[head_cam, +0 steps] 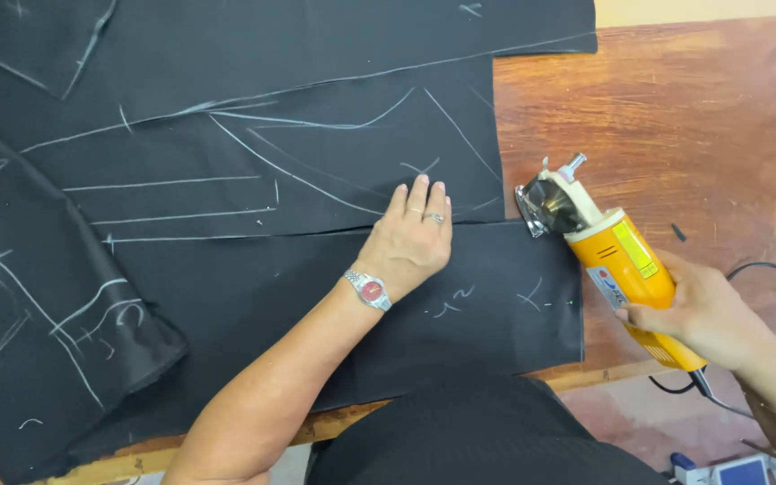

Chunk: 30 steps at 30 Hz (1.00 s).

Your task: The person uses a yellow electric rotary cutter to cut a large piece of black fabric laid out on a wooden table. They follow white chalk lines drawn on the fabric to cut out specific shapes, occasionally lifting and moving the cut pieces aside.

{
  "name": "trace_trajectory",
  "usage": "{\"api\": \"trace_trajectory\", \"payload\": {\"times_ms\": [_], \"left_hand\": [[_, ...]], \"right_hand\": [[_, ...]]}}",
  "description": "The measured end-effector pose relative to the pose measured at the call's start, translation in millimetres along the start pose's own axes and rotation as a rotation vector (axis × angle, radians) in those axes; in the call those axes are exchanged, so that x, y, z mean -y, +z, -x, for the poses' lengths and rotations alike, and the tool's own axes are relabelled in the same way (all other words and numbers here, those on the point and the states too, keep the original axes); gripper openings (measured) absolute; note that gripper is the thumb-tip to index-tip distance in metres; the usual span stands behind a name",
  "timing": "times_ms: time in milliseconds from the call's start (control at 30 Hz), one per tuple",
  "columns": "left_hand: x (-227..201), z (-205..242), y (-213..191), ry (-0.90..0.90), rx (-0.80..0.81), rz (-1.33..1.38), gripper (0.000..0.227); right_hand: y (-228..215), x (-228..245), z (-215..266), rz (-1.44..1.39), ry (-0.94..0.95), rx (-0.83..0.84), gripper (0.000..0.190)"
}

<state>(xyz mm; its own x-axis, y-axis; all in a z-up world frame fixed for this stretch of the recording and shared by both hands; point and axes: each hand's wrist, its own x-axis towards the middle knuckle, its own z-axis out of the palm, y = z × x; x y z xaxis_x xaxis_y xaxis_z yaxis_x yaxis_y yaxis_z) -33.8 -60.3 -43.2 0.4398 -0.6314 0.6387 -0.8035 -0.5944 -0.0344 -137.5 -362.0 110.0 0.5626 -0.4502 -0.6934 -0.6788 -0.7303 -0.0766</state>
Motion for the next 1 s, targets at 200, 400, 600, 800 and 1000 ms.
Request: {"api": "trace_trajectory", "payload": {"times_ms": [200, 400, 600, 800, 1000], "left_hand": [[-0.5, -12.7, 0.1, -0.112, -0.099, -0.031, 0.016], [-0.4, -20.2, 8.4, -0.111, -0.035, 0.009, 0.030], [-11.0, -12.3, 14.3, -0.213, 0.256, 0.368, 0.057], [-8.7, -11.2, 15.2, -0.270, 0.213, 0.484, 0.047], [-8.9, -11.5, 14.8, -0.247, 0.239, 0.447, 0.050]], "right_hand": [[-1.4, 3.3, -0.8, 0.114, 0.040, 0.032, 0.044], [-3.9, 3.9, -9.4, 0.132, 0.020, 0.058, 0.052], [-2.0, 5.1, -12.4, 0.110, 0.026, 0.061, 0.054], [-4.9, 14.5, -13.0, 0.094, 0.005, 0.043, 0.049], [-7.5, 24.4, -20.4, 0.165, 0.004, 0.029, 0.045]]}}
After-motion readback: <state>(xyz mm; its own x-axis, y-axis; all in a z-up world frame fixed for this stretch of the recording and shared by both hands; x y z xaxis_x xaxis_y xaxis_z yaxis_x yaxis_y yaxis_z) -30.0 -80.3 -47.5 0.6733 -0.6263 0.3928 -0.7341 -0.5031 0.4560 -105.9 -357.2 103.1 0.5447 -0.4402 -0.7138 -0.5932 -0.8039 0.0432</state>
